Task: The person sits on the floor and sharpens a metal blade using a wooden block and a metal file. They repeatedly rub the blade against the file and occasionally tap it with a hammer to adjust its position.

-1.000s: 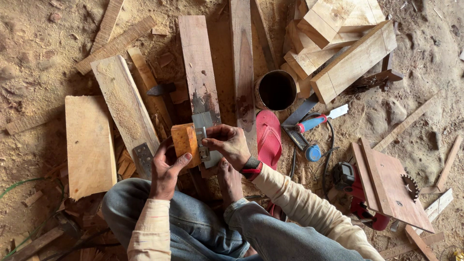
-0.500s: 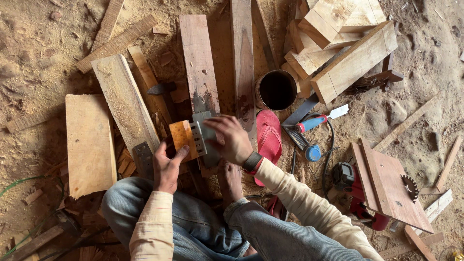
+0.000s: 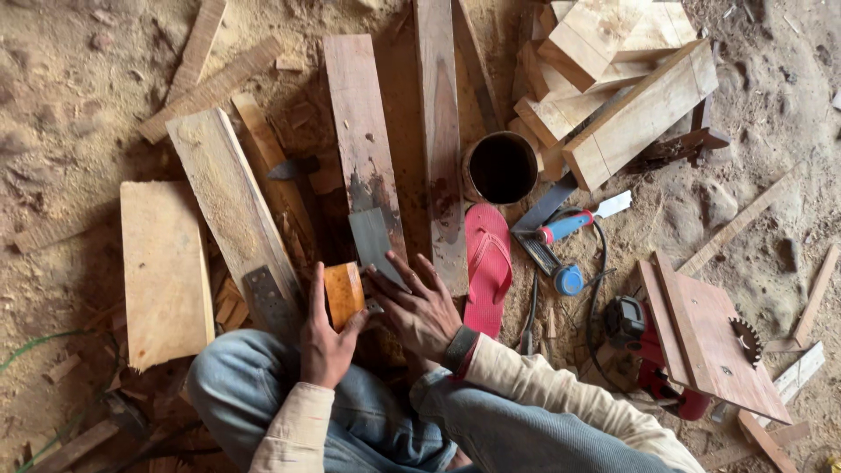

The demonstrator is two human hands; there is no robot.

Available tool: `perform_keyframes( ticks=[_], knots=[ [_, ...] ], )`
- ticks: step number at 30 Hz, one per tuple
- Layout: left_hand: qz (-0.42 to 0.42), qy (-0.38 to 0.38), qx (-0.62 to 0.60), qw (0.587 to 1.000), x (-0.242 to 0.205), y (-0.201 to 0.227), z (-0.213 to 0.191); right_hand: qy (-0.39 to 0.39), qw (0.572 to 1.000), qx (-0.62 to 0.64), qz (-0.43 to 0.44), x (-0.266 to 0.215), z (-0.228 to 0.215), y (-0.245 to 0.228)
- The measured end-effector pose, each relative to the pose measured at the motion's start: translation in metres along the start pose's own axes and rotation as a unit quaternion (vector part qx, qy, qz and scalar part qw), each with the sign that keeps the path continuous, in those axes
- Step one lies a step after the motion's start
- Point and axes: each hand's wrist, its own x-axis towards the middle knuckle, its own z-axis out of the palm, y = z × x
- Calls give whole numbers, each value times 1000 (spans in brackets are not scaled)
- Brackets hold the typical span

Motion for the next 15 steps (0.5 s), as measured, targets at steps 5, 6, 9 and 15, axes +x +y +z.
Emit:
perform_keyframes(
  ticks=[5,6,9,15],
  knots=[
    [-75,-5,-5,997,66,-25,4,44,998,-3,-53,52,9,40],
    [-152,-18,23,988,94,-30,1,62,996,-41,-57,74,11,53],
    [69,40,20,997,126,-35,-2,40,996,-49,-60,100,12,68],
    [-26,-35,-10,999,13,-32,6,-6,1000,-18,-22,2,15,11]
  ],
)
